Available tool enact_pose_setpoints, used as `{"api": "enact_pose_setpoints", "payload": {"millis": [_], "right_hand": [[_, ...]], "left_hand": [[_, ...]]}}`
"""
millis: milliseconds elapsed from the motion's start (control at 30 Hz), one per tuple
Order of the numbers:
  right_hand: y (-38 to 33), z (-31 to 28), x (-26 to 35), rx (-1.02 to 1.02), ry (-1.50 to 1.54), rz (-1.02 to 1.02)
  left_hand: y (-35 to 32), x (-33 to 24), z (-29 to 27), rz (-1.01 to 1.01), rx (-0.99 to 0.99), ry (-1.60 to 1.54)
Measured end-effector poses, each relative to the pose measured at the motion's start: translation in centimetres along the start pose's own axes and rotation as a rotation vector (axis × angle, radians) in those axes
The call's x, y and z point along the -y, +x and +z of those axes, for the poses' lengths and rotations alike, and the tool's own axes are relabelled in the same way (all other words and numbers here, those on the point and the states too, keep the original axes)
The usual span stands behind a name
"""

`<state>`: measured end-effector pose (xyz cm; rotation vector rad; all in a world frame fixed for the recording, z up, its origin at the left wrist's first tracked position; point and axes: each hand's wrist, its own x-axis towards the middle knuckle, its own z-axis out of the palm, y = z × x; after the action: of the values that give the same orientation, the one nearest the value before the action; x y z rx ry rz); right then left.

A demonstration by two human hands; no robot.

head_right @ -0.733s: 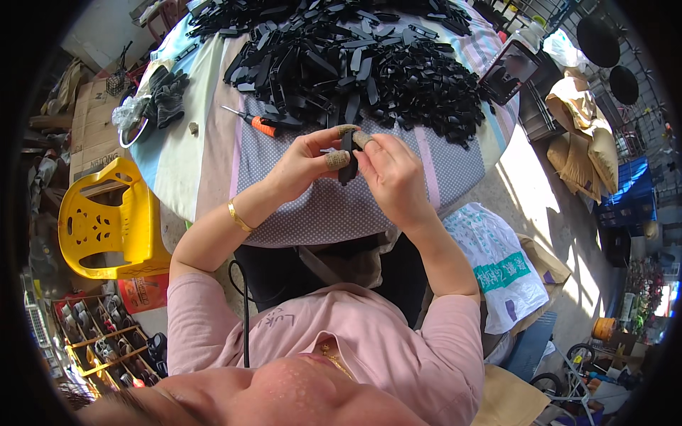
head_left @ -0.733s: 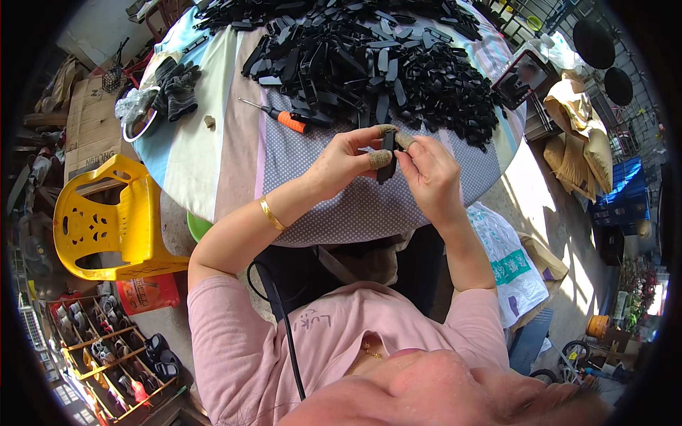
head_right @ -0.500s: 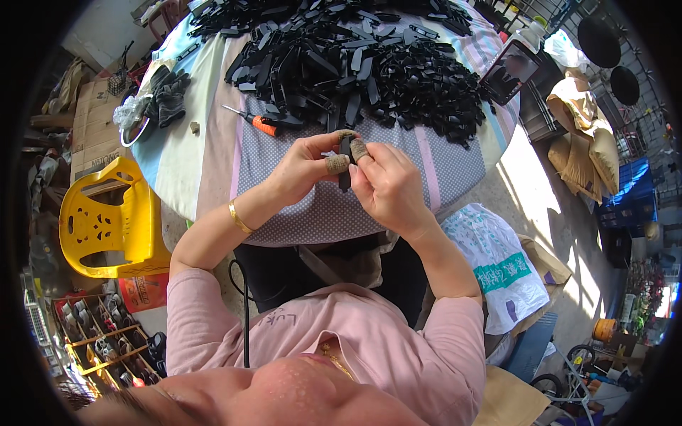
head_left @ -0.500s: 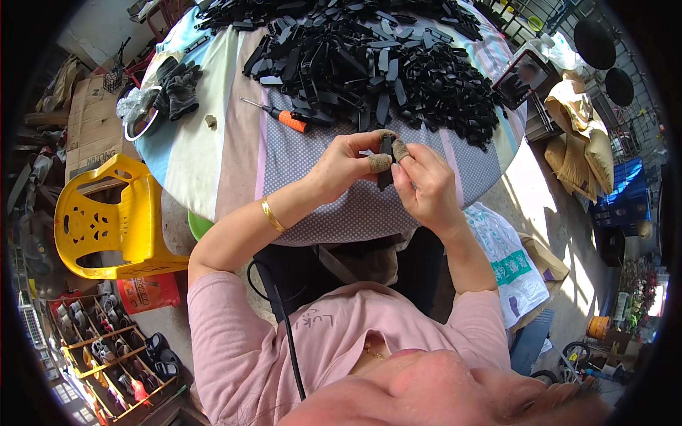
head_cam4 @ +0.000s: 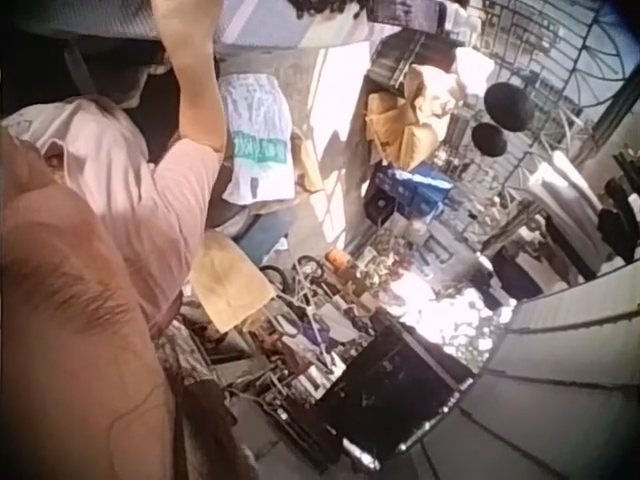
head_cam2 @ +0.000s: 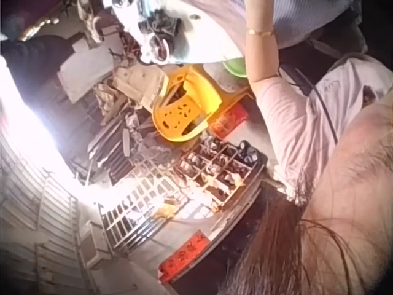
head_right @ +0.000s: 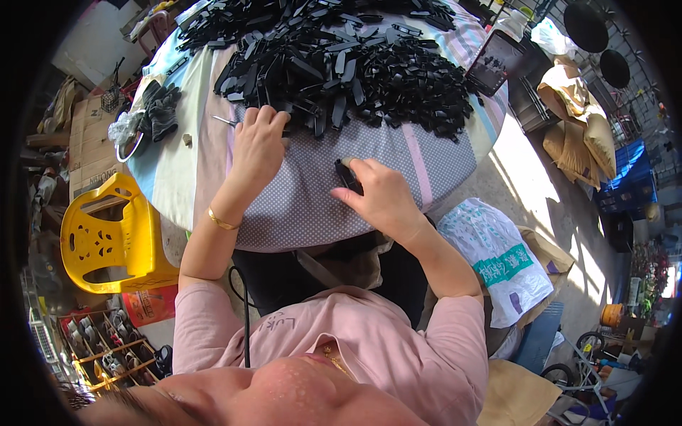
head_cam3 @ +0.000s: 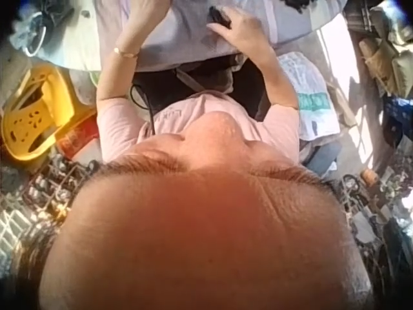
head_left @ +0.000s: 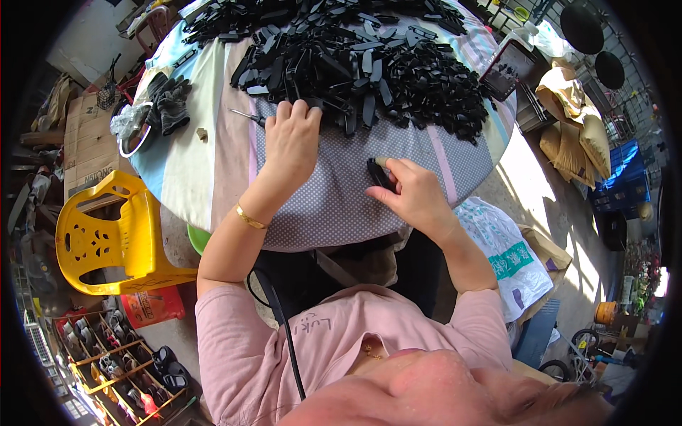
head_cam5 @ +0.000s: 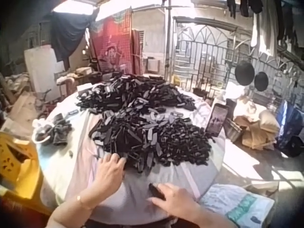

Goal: Assembling small black plastic hardware components by applying adhesive foam pads to them.

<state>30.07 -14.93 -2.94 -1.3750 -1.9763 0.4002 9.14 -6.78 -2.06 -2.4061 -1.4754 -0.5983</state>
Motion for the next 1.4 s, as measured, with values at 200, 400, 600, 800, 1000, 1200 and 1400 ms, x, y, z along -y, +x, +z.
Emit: {"api": "enact_pose_setpoints", "payload": {"millis": [200,400,600,800,1000,1200,1400], "right_hand": [[5.1,-0.2,-4.2,-0.157,-0.266,-0.111],[6.3,0.4,-5.9,-0.033,-0.586,-0.148],[5.5,-1.1,-2.7,-0.185,0.379,0.076],[4.8,-1.5,-0.8,0.061,0.924,0.287],[4.3,-1.7,-1.3,0.061,1.097,0.225],[3.7,-1.2,0.3,-0.012,0.946,0.179],[3.1,-1.1,1.7,-0.160,0.606,0.100]], "left_hand": [[0.7,0.5,0.2,0.011,0.048,0.071],[1.3,-0.3,-0.4,-0.155,0.128,-0.834],[1.1,-0.9,-0.3,-0.405,0.497,-1.790],[0.9,-1.0,-0.2,-0.559,0.704,-2.199],[0.8,-1.3,0.3,-0.369,0.386,-1.691],[0.5,-1.9,-0.7,-0.132,0.305,-1.386],[0.2,-1.3,0.6,-0.234,0.518,-2.208]]}}
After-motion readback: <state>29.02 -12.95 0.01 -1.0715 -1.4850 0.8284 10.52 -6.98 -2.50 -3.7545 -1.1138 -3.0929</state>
